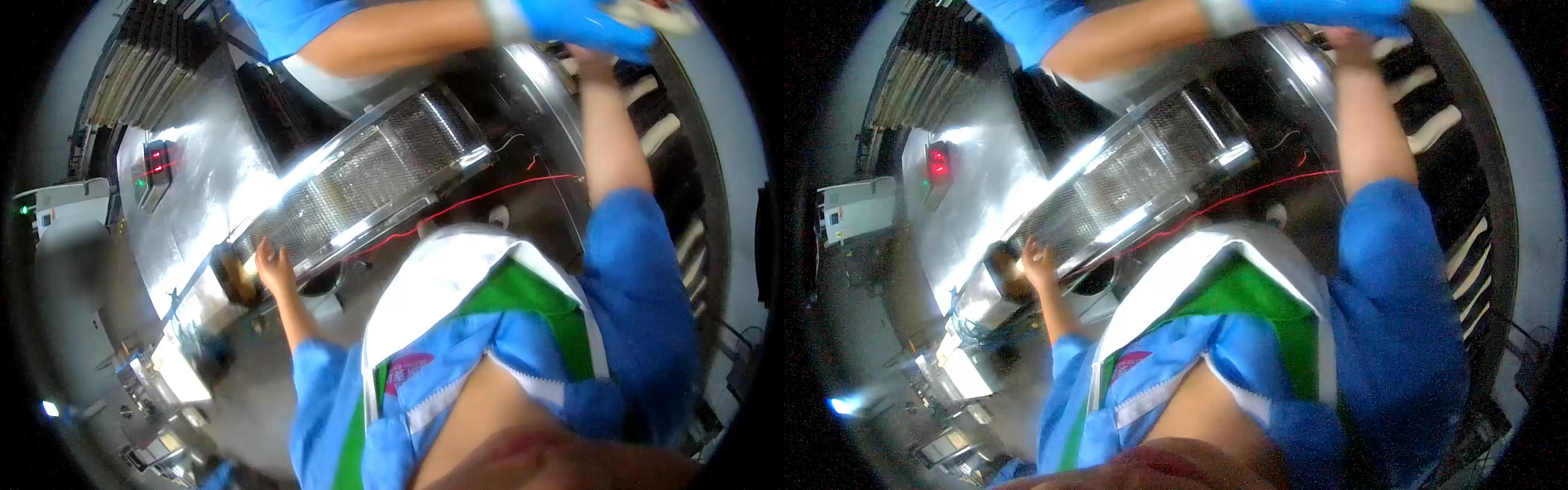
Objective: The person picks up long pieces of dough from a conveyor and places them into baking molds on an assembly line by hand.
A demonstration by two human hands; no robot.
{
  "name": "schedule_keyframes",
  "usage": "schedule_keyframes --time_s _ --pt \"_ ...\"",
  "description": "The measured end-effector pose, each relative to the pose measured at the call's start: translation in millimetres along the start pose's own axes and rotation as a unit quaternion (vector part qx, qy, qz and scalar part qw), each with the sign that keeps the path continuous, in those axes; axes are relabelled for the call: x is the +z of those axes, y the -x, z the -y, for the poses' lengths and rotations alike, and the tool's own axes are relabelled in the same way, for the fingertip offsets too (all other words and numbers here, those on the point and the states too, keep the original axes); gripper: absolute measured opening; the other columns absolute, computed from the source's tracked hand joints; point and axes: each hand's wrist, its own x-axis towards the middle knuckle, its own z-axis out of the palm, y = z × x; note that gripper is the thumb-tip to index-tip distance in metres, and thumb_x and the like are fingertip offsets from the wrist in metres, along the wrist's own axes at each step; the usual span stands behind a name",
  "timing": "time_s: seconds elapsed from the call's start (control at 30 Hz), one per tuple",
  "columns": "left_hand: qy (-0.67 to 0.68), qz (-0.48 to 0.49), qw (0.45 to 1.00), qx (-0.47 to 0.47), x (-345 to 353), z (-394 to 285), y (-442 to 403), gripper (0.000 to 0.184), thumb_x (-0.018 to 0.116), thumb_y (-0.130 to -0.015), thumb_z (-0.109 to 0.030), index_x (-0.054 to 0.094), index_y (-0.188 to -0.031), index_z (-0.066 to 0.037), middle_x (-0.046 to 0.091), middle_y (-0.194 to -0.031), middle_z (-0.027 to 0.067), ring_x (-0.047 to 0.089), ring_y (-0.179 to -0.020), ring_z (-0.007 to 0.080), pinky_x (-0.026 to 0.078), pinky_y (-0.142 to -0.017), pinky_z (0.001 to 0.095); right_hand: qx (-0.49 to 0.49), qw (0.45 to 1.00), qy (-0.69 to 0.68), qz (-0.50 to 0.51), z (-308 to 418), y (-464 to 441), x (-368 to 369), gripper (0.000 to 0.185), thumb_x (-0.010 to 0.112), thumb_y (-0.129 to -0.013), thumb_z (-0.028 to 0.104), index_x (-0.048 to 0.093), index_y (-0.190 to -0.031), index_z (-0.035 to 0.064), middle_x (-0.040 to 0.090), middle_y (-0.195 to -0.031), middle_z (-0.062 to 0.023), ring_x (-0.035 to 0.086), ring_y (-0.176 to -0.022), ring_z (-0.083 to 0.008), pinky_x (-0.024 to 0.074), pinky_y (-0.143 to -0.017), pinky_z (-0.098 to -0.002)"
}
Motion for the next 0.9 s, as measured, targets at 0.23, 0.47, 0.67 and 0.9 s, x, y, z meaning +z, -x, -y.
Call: schedule_keyframes --time_s 0.23,0.47,0.67,0.9 --pt "0.129 0.096 0.979 -0.127 20 41 -9 0.049 0.061 -0.081 -0.021 0.045 -0.122 0.000 0.049 -0.122 0.0144 0.049 -0.110 0.0264 0.039 -0.094 0.0347 -0.281 0.918 -0.279 -0.027 198 43 -168 0.037 0.041 -0.089 0.034 0.043 -0.112 0.0047 0.051 -0.104 -0.0160 0.051 -0.097 -0.0304 0.0409 -0.087 -0.0490" --pt "-0.035 0.144 0.984 -0.098 36 -12 -1 0.051 0.058 -0.082 -0.028 0.045 -0.122 0.000 0.054 -0.115 0.0162 0.057 -0.094 0.0259 0.050 -0.077 0.0336 -0.222 0.959 0.056 -0.169 246 174 -278 0.030 0.043 -0.090 0.028 0.049 -0.108 0.0037 0.054 -0.103 -0.0113 0.053 -0.096 -0.0283 0.0419 -0.089 -0.0514" --pt "-0.142 0.092 0.983 -0.074 51 -33 -5 0.051 0.056 -0.082 -0.035 0.048 -0.122 -0.004 0.053 -0.116 0.0187 0.058 -0.093 0.0294 0.054 -0.068 0.0394 0.040 0.972 0.182 -0.144 223 239 -245 0.034 0.050 -0.089 0.030 0.051 -0.109 0.0025 0.060 -0.077 -0.0065 0.059 -0.064 -0.0138 0.0497 -0.057 -0.0273" --pt "-0.193 0.120 0.974 -0.003 87 15 -23 0.055 0.051 -0.081 -0.048 0.053 -0.118 -0.007 0.053 -0.116 0.0177 0.056 -0.099 0.0309 0.048 -0.083 0.0437 -0.197 0.954 0.226 0.003 281 182 -185 0.041 0.057 -0.081 0.010 0.045 -0.120 0.0078 0.060 -0.095 -0.0093 0.058 -0.066 -0.0148 0.0505 -0.059 -0.0290"
